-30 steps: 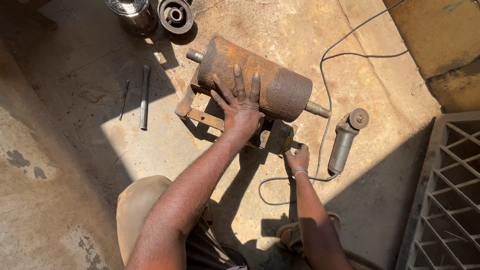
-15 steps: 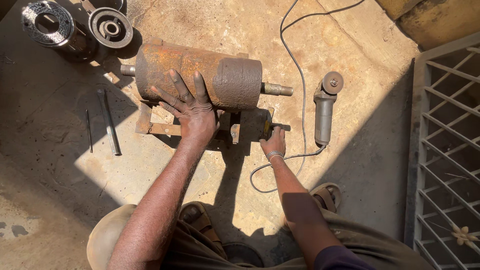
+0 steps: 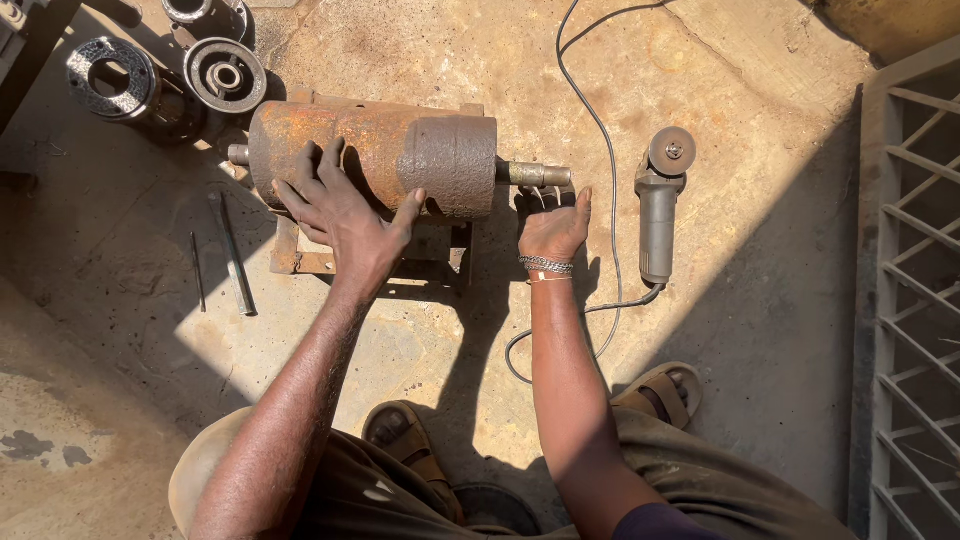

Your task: The person sits on the ground and uses an angle grinder to grind rust and residue off a rusty cylindrical metal housing mounted on a metal stand. They rotate and reposition the housing to grind different sides, briefly handle a smaller metal part, then resume grinding the housing and its central shaft.

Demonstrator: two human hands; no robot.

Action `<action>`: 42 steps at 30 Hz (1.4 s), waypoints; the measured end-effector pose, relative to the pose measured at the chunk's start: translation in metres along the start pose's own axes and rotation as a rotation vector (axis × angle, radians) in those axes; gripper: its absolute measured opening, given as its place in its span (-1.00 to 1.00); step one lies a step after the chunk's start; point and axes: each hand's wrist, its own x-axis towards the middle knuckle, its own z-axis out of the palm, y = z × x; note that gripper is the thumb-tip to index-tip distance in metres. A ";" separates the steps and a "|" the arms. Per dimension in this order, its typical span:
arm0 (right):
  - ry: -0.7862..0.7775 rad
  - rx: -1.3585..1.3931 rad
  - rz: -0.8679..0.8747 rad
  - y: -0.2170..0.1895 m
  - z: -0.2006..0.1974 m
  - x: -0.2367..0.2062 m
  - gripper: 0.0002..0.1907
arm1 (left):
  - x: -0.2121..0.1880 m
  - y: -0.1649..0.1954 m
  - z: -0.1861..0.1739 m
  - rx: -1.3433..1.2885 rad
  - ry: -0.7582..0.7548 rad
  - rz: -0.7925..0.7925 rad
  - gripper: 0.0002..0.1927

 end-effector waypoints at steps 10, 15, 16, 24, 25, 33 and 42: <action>-0.207 0.326 0.063 -0.001 0.074 0.005 -0.69 | 0.063 -0.048 -0.069 -0.310 0.065 -0.282 -0.23; -0.340 0.433 0.082 0.013 0.078 0.018 -0.54 | 0.078 -0.038 -0.073 -0.589 0.028 -0.416 -0.20; -0.414 0.436 0.037 0.013 0.085 0.018 -0.51 | 0.083 -0.033 -0.073 -0.631 0.029 -0.402 -0.18; -0.749 0.200 0.058 -0.034 0.157 -0.044 -0.81 | 0.092 -0.018 -0.086 -0.605 0.001 -0.638 0.12; -0.830 0.159 0.024 -0.042 0.174 -0.059 -0.81 | 0.088 -0.017 -0.092 -0.752 0.036 -0.614 0.11; -1.163 -0.188 -0.271 -0.146 0.308 -0.204 -0.65 | 0.033 0.022 -0.136 -0.919 -0.110 -0.397 0.05; -1.105 -0.616 -0.419 -0.125 0.325 -0.279 -0.67 | -0.036 0.045 -0.064 -1.611 -0.568 -0.669 -0.18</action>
